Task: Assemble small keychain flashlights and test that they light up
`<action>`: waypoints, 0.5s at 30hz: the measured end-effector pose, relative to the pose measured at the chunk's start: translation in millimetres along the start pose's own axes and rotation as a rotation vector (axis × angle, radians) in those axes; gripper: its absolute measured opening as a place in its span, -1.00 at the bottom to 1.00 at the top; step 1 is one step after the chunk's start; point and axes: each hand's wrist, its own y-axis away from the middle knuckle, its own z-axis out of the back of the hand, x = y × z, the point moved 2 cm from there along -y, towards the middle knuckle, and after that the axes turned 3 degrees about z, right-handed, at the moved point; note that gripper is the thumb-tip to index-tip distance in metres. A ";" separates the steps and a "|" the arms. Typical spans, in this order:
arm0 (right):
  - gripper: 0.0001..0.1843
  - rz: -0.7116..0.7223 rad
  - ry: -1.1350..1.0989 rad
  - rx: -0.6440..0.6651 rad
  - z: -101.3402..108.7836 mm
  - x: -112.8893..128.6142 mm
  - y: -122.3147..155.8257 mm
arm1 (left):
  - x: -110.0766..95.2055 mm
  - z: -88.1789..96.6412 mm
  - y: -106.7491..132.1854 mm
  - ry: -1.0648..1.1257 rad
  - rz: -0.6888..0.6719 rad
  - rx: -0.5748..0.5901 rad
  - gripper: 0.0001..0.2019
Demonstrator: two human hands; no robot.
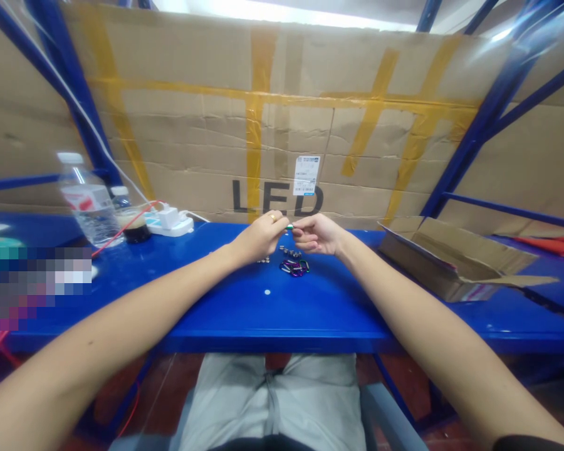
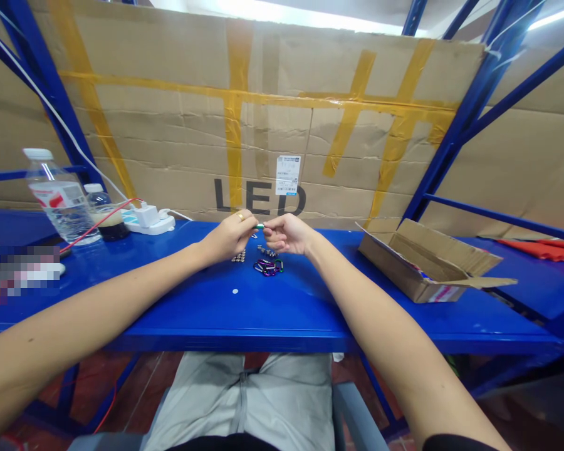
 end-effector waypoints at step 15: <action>-0.71 -0.016 0.078 -0.090 -2.0 0.0 -1.1 | 2.5 -2.2 -1.3 0.062 0.227 -0.003 -0.97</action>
